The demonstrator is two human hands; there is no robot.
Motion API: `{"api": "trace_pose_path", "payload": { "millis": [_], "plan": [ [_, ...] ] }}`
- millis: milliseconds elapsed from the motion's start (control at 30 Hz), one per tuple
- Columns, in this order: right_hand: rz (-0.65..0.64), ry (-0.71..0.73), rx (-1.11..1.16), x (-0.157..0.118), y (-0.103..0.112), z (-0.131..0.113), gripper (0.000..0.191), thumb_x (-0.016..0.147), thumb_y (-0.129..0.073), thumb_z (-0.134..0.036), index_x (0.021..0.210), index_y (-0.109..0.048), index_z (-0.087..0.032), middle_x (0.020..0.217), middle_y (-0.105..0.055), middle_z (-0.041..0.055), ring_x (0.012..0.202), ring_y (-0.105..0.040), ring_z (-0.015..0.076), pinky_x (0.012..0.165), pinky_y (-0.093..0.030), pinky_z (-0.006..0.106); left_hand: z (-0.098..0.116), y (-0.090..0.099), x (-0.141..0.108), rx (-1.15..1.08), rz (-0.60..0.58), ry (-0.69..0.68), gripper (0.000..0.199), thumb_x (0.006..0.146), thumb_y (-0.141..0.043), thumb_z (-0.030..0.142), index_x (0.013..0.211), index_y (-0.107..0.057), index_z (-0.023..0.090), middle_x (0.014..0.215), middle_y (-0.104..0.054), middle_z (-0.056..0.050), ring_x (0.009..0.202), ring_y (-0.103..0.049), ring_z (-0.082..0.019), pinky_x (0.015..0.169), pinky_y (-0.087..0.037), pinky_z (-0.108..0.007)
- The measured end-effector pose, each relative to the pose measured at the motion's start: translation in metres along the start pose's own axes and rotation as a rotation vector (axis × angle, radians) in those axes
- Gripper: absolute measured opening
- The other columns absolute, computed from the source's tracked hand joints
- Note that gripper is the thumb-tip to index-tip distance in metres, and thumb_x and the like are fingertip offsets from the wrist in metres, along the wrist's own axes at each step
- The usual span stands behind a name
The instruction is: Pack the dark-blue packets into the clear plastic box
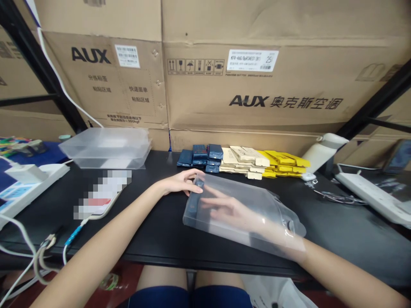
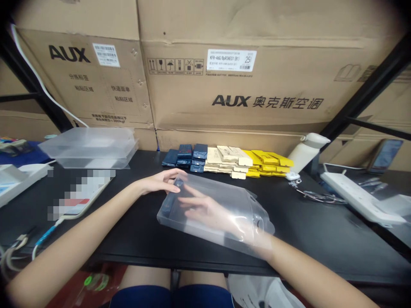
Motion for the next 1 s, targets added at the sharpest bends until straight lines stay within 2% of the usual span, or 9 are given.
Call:
{"api": "trace_pose_path", "payload": {
  "millis": [67,133,200,300,533,833,933,1000],
  "plan": [
    [0.012,0.062,-0.117,-0.003,-0.001,-0.005,0.051,0.09,-0.062,-0.029,0.139,-0.05,-0.038,0.163,-0.011,-0.0029,0.146,-0.026,0.0302,0.105,-0.049,0.042,0.001,-0.001,0.0,-0.001,0.008,-0.005,0.06,0.068,-0.079,0.034,0.121,-0.054,0.025,0.117,-0.058,-0.006,0.075,-0.056,-0.01,0.061,-0.045,-0.021],
    [-0.006,0.117,-0.225,-0.005,-0.004,-0.009,0.061,0.089,-0.063,-0.026,0.144,-0.041,-0.04,0.163,-0.007,-0.0046,0.149,-0.016,0.0283,0.114,-0.036,0.045,0.001,0.0,-0.001,0.005,0.021,0.002,0.06,0.067,-0.079,0.034,0.121,-0.054,0.024,0.117,-0.058,-0.006,0.077,-0.057,-0.011,0.061,-0.045,-0.021],
    [-0.043,0.151,-0.326,-0.006,-0.007,-0.011,0.067,0.091,-0.062,-0.025,0.149,-0.032,-0.041,0.164,0.0,-0.0047,0.15,-0.009,0.0269,0.119,-0.023,0.048,0.001,0.0,-0.001,0.014,0.028,0.012,0.059,0.067,-0.08,0.033,0.12,-0.054,0.024,0.117,-0.058,-0.006,0.078,-0.057,-0.011,0.06,-0.044,-0.021],
    [-0.088,0.176,-0.437,-0.007,-0.011,-0.012,0.073,0.092,-0.06,-0.026,0.153,-0.021,-0.038,0.163,0.007,-0.0022,0.15,-0.004,0.0277,0.12,-0.018,0.048,0.0,0.0,0.001,0.019,0.036,-0.004,0.058,0.068,-0.079,0.034,0.118,-0.054,0.024,0.114,-0.059,-0.005,0.078,-0.057,-0.011,0.06,-0.044,-0.021],
    [-0.077,0.143,-0.499,-0.006,-0.011,-0.01,0.077,0.09,-0.062,-0.031,0.154,-0.019,-0.037,0.164,0.006,0.0005,0.149,-0.009,0.0311,0.119,-0.021,0.049,0.0,0.0,0.006,0.034,0.093,-0.078,0.053,0.066,-0.079,0.036,0.11,-0.054,0.021,0.108,-0.06,-0.004,0.093,-0.059,-0.017,0.071,-0.05,-0.026],
    [-0.02,0.215,-0.442,-0.002,-0.006,-0.016,0.067,0.095,-0.052,-0.022,0.153,-0.022,-0.038,0.164,-0.003,-0.0018,0.15,-0.012,0.0245,0.12,-0.023,0.048,0.005,0.0,0.003,0.037,0.088,-0.072,0.051,0.066,-0.079,0.036,0.108,-0.055,0.022,0.108,-0.059,-0.004,0.097,-0.058,-0.018,0.071,-0.049,-0.025],
    [0.025,0.226,-0.423,0.0,-0.001,-0.013,0.063,0.096,-0.051,-0.023,0.152,-0.026,-0.035,0.163,-0.013,0.0,0.149,-0.017,0.0236,0.12,-0.022,0.049,0.005,0.001,0.002,0.04,0.072,-0.044,0.051,0.067,-0.078,0.037,0.11,-0.055,0.023,0.108,-0.059,-0.003,0.092,-0.058,-0.016,0.065,-0.046,-0.023],
    [0.1,0.194,-0.421,0.002,0.007,-0.009,0.054,0.096,-0.05,-0.024,0.148,-0.037,-0.032,0.159,-0.029,0.0021,0.146,-0.028,0.0238,0.119,-0.026,0.05,0.005,0.004,0.0,0.054,0.067,-0.027,0.051,0.068,-0.078,0.038,0.112,-0.055,0.023,0.109,-0.059,-0.004,0.09,-0.057,-0.016,0.063,-0.044,-0.021]
  ]
}}
Point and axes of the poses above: each hand's wrist, its own x-axis towards the middle knuckle, its own y-axis out of the back of the hand, z = x × y, the point moved 8 cm from there along x, towards the middle knuckle
